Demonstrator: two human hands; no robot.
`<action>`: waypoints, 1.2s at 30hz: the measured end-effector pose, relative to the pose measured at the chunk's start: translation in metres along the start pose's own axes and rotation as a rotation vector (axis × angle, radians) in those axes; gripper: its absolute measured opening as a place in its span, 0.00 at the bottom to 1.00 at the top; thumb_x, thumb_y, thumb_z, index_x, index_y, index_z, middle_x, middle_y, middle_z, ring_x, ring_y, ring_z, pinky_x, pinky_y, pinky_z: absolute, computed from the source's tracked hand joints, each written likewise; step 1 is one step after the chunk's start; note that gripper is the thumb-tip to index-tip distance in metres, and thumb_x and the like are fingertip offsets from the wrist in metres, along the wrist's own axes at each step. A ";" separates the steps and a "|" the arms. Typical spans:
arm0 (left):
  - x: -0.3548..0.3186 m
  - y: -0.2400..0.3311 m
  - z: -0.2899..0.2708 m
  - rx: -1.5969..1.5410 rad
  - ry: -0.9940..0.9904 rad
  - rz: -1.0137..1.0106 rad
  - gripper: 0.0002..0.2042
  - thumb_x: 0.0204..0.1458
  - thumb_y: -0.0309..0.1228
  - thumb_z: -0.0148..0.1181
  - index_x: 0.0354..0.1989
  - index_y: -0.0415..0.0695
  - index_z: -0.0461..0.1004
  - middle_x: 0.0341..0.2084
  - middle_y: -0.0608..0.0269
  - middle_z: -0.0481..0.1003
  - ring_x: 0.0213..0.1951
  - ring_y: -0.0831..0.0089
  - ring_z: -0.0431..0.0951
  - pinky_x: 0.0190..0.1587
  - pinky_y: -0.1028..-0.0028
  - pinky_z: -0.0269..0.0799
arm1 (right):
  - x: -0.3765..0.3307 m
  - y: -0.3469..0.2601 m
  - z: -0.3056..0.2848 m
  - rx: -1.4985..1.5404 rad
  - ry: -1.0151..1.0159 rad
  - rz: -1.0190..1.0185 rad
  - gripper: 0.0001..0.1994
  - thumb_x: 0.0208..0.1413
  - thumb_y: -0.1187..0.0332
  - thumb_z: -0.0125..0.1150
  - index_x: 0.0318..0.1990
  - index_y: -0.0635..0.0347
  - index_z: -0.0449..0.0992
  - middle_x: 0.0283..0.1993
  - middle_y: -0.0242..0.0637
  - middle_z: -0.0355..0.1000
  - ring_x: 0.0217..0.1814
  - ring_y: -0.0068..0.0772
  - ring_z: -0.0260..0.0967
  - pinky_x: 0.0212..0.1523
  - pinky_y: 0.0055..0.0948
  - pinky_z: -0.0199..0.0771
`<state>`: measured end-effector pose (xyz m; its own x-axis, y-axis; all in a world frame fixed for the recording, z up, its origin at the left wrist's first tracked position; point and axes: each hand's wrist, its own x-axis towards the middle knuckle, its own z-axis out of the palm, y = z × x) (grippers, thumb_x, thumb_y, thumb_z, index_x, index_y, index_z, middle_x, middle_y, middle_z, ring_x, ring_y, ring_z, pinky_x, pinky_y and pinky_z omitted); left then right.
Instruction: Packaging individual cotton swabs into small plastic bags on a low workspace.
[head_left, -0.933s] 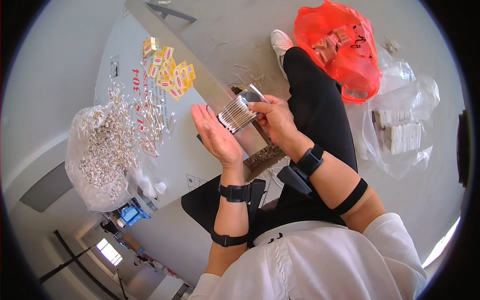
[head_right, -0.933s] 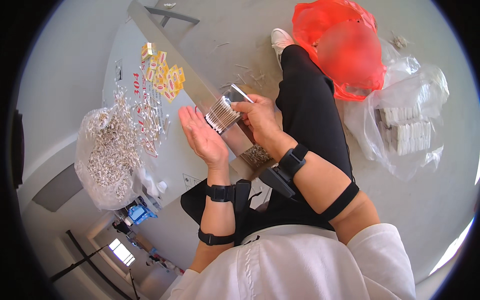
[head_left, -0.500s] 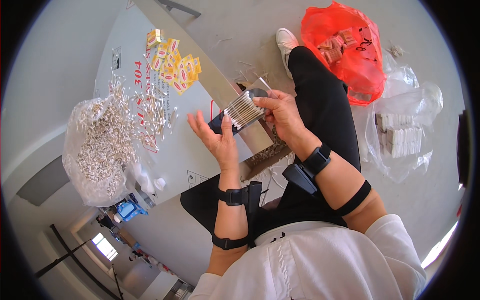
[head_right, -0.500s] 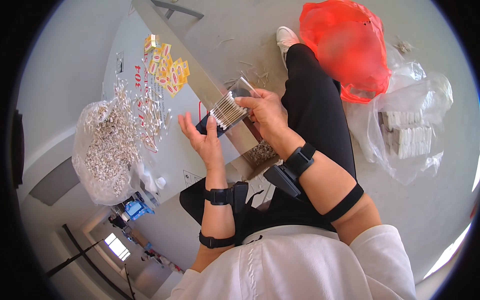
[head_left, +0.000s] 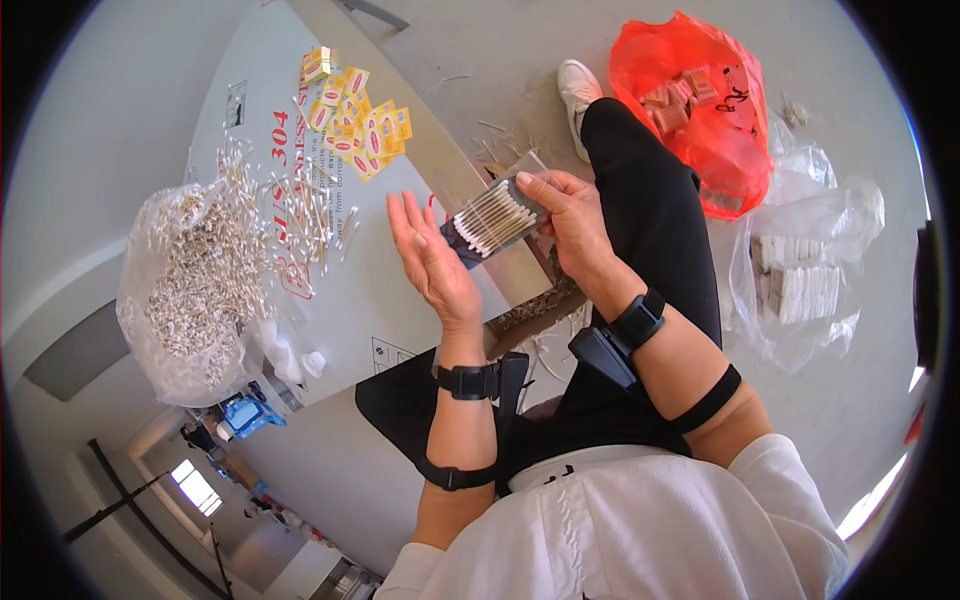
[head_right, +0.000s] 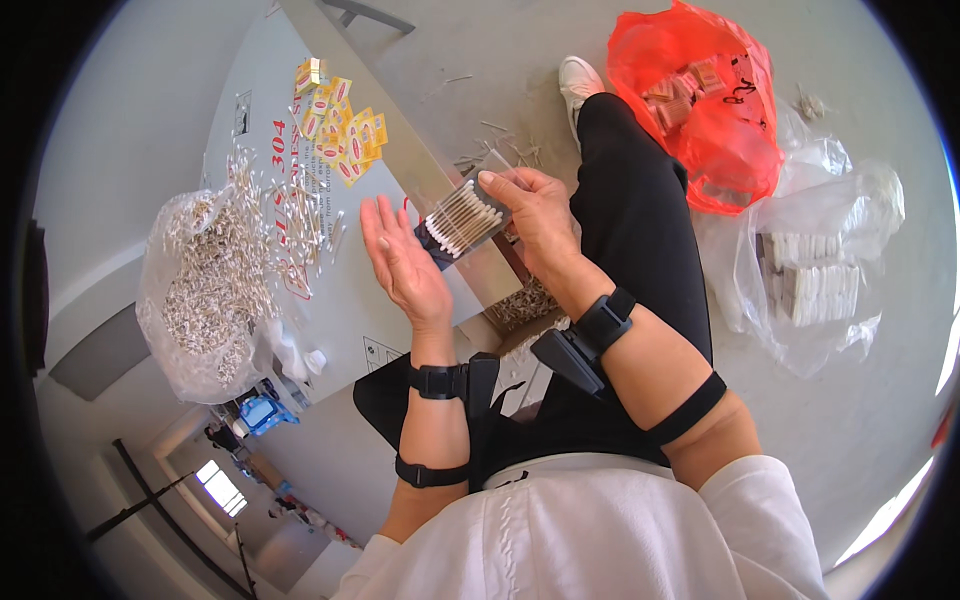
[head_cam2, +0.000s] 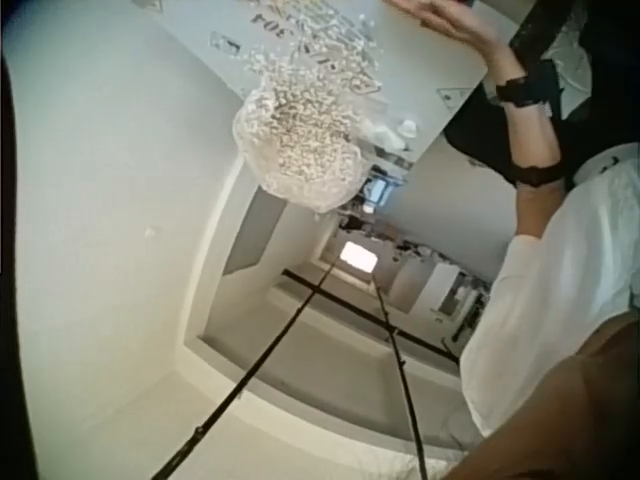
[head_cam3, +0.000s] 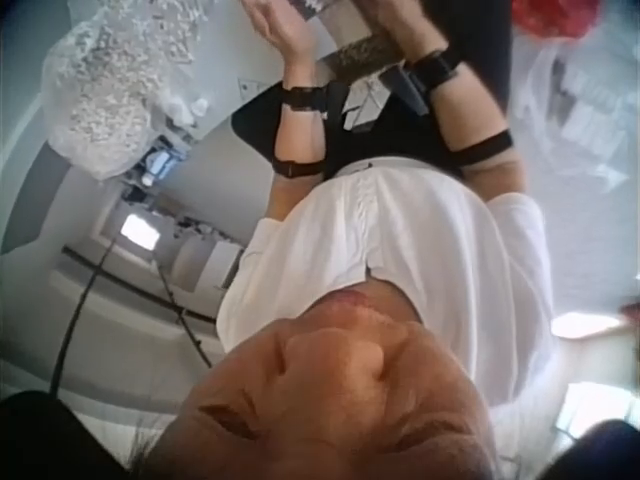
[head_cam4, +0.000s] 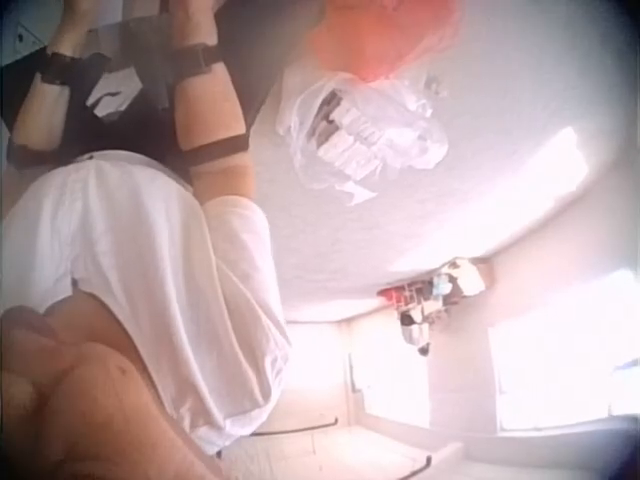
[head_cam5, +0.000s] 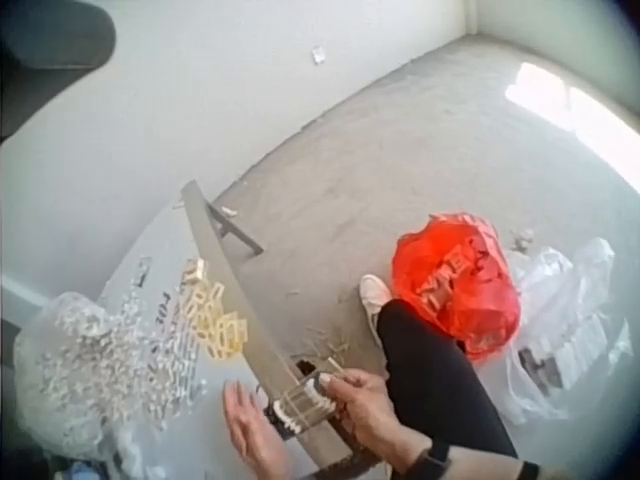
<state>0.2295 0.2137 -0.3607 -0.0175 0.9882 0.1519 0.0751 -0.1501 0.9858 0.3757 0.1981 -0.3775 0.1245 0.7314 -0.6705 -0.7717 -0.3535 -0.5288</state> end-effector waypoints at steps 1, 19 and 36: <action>0.004 -0.001 0.002 -0.073 -0.018 -0.004 0.33 0.65 0.46 0.40 0.69 0.34 0.42 0.69 0.51 0.46 0.71 0.58 0.44 0.71 0.59 0.38 | 0.000 -0.001 0.003 -0.025 0.029 -0.019 0.07 0.50 0.68 0.68 0.28 0.60 0.77 0.23 0.25 0.70 0.21 0.14 0.60 0.23 0.19 0.59; 0.158 -0.011 -0.051 0.980 -0.192 0.198 0.20 0.40 0.26 0.69 0.44 0.43 0.74 0.38 0.60 0.70 0.43 0.63 0.69 0.48 0.67 0.67 | -0.005 0.008 -0.001 -0.085 0.024 -0.037 0.05 0.52 0.71 0.67 0.32 0.63 0.80 0.22 0.25 0.72 0.18 0.12 0.57 0.19 0.17 0.54; 0.128 0.014 -0.051 0.553 -0.182 -0.310 0.09 0.47 0.24 0.67 0.24 0.40 0.69 0.18 0.69 0.70 0.19 0.80 0.67 0.23 0.79 0.65 | -0.001 0.006 -0.006 -0.099 0.031 -0.020 0.05 0.52 0.70 0.67 0.32 0.61 0.80 0.21 0.24 0.70 0.18 0.12 0.55 0.19 0.18 0.53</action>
<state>0.1772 0.3363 -0.3239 0.0449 0.9797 -0.1955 0.5958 0.1309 0.7924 0.3746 0.1918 -0.3823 0.1598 0.7213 -0.6740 -0.7037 -0.3956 -0.5902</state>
